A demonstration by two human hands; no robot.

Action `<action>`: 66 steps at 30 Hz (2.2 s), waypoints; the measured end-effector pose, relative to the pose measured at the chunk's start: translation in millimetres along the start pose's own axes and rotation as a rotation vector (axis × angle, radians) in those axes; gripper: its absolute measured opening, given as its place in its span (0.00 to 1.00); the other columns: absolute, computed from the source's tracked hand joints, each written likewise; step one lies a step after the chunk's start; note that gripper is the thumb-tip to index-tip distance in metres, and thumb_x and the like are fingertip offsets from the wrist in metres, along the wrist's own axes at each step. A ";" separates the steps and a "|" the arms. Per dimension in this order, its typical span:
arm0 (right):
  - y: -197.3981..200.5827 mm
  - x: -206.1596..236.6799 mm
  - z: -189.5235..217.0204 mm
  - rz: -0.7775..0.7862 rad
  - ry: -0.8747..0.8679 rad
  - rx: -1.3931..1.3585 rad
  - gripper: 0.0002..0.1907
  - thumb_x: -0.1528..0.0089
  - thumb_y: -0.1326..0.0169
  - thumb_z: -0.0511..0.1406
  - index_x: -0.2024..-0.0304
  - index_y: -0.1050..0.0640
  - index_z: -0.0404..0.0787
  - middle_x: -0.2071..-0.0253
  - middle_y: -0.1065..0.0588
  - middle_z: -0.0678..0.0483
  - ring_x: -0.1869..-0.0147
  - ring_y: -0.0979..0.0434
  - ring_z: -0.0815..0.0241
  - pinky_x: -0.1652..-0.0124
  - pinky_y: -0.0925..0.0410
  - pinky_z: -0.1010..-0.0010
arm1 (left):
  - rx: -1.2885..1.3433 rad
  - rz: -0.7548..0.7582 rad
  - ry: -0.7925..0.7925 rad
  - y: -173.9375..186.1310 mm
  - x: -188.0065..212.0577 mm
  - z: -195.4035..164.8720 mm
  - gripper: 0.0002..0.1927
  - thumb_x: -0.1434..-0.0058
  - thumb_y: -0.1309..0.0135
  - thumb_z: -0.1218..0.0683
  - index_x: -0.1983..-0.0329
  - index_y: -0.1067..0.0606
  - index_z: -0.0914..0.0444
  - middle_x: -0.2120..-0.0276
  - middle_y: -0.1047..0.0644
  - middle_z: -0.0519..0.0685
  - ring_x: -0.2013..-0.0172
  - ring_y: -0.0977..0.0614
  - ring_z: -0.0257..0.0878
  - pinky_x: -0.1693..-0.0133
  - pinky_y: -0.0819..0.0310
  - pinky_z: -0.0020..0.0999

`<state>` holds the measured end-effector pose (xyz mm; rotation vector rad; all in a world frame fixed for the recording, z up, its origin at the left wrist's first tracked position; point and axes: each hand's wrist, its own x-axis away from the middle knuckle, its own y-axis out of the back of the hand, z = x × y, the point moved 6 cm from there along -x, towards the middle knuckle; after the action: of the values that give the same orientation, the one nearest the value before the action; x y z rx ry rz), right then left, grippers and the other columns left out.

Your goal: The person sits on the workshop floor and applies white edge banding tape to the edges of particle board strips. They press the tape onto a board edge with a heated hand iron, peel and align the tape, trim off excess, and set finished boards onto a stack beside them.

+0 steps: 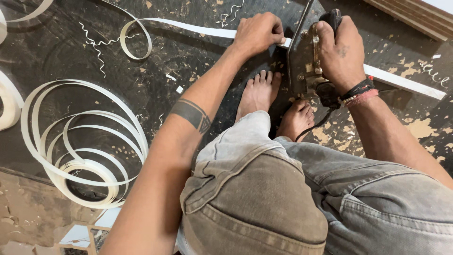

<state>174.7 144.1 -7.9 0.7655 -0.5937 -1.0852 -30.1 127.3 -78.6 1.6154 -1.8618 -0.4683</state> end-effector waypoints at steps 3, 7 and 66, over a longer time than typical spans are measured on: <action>-0.8 -0.1 -1.3 0.031 -0.037 -0.050 0.20 0.23 0.48 0.45 0.54 0.27 0.31 0.62 0.24 0.39 0.58 0.23 0.40 0.57 0.32 0.53 | 0.043 0.014 0.013 0.1 0.5 3.3 0.08 0.49 0.34 0.48 0.69 0.16 0.55 0.71 0.16 0.45 0.65 0.15 0.44 0.56 0.29 0.48; 0.9 0.9 4.0 0.060 -0.026 -0.087 0.20 0.23 0.48 0.45 0.54 0.28 0.31 0.63 0.25 0.41 0.58 0.24 0.45 0.57 0.32 0.56 | 0.098 0.044 0.012 -1.4 2.5 6.6 0.08 0.48 0.35 0.48 0.68 0.16 0.55 0.70 0.15 0.44 0.64 0.14 0.41 0.57 0.26 0.44; 43.5 62.1 -67.7 -0.097 -0.037 0.074 0.19 0.23 0.47 0.41 0.53 0.26 0.27 0.59 0.23 0.37 0.57 0.22 0.40 0.57 0.29 0.54 | -0.244 -0.138 -0.554 7.8 50.5 -35.5 0.15 0.41 0.38 0.55 0.51 0.24 0.59 0.57 0.22 0.49 0.54 0.22 0.49 0.54 0.27 0.43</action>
<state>271.9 114.9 -11.0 0.8468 -0.6358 -1.1738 -15.5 84.2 -36.1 1.5518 -1.9756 -1.2572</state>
